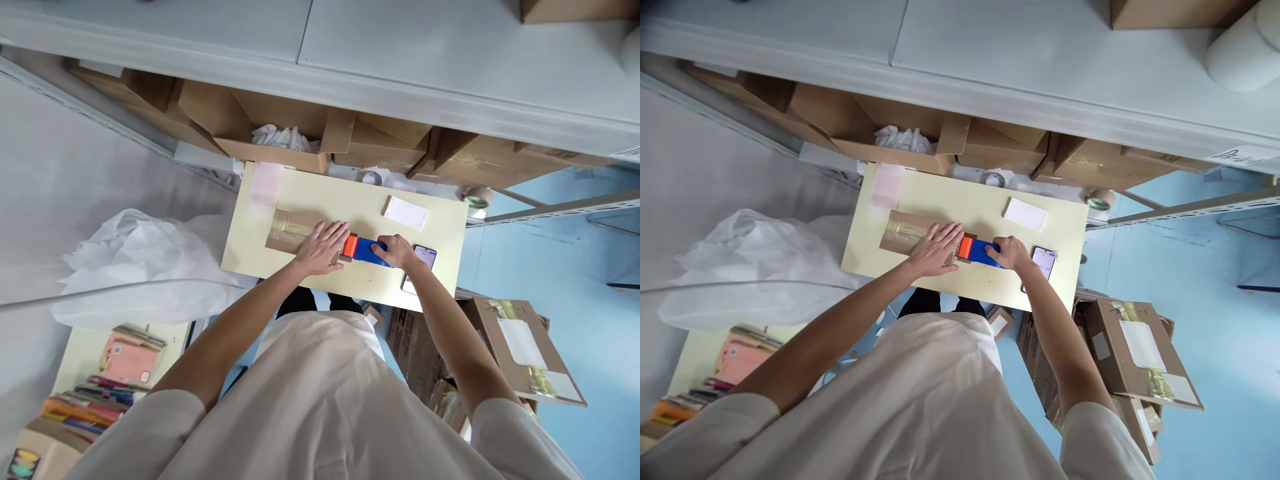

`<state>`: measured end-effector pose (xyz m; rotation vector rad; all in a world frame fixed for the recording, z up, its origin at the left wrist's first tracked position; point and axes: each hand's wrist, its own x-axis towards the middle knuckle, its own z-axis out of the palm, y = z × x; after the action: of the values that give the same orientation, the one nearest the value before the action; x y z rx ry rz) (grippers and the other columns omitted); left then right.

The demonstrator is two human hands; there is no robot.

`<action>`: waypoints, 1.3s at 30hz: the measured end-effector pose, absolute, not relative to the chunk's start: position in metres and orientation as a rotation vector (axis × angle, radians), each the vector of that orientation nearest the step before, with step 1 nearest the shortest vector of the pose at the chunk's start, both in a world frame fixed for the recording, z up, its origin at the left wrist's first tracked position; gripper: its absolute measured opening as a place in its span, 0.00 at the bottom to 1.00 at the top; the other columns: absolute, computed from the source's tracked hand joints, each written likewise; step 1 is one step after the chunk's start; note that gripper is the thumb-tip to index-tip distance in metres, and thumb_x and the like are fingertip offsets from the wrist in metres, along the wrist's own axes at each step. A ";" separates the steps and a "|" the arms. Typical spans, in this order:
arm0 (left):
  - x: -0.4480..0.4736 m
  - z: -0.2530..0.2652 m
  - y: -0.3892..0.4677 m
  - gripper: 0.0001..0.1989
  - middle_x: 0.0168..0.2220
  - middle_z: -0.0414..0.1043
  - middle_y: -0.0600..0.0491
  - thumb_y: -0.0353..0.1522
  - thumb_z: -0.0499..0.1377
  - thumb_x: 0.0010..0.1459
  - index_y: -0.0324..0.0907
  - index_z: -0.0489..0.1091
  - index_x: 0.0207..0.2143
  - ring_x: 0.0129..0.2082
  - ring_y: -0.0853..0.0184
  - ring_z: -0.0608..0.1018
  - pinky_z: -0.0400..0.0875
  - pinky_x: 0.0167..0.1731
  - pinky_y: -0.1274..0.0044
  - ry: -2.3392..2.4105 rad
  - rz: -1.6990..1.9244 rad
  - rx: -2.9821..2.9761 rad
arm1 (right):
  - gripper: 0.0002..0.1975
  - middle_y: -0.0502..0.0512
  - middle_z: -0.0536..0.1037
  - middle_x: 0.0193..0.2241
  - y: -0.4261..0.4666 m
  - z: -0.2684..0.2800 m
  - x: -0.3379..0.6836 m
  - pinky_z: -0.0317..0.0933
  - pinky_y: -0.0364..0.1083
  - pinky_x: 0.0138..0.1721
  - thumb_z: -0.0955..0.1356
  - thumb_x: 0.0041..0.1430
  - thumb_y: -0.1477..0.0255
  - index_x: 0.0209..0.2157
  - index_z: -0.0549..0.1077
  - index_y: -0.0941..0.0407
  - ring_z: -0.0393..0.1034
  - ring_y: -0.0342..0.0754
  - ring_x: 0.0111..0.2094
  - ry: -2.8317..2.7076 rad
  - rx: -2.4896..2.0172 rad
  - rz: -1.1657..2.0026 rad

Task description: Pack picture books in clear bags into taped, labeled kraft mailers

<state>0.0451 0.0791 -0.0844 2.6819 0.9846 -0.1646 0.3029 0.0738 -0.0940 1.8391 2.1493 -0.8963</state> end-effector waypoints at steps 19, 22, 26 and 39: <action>0.059 -0.085 0.070 0.24 0.68 0.37 0.35 0.43 0.58 0.56 0.37 0.69 0.51 0.67 0.43 0.41 0.35 0.58 0.43 1.048 -0.178 2.583 | 0.20 0.71 0.77 0.37 0.072 -0.042 0.223 0.60 0.53 0.39 0.61 0.61 0.62 0.39 0.76 0.63 0.74 0.59 0.38 1.838 1.853 -0.579; 0.057 -0.083 0.072 0.29 0.68 0.36 0.36 0.46 0.60 0.54 0.39 0.67 0.54 0.67 0.43 0.41 0.33 0.58 0.44 0.996 -0.079 2.487 | 0.26 0.71 0.77 0.36 0.055 -0.043 0.235 0.61 0.53 0.38 0.59 0.62 0.55 0.40 0.75 0.63 0.74 0.60 0.38 1.740 2.049 -0.544; 0.032 -0.074 0.082 0.39 0.69 0.35 0.39 0.51 0.53 0.57 0.43 0.48 0.65 0.68 0.48 0.43 0.42 0.61 0.50 0.968 0.244 2.219 | 0.28 0.69 0.77 0.39 0.020 -0.053 0.253 0.61 0.50 0.38 0.54 0.64 0.53 0.44 0.71 0.61 0.73 0.59 0.41 1.477 2.434 -0.598; -0.124 -0.135 0.080 0.38 0.67 0.49 0.45 0.55 0.44 0.59 0.42 0.53 0.64 0.66 0.58 0.53 0.51 0.63 0.66 1.457 0.625 1.292 | 0.26 0.72 0.64 0.57 -0.035 -0.106 0.202 0.48 0.60 0.58 0.65 0.57 0.69 0.57 0.61 0.62 0.54 0.64 0.61 1.491 2.665 -0.531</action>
<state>-0.1244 0.0800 -0.1352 1.2917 1.4566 0.6251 0.2024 -0.0345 -0.1063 2.6649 1.4908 -0.5314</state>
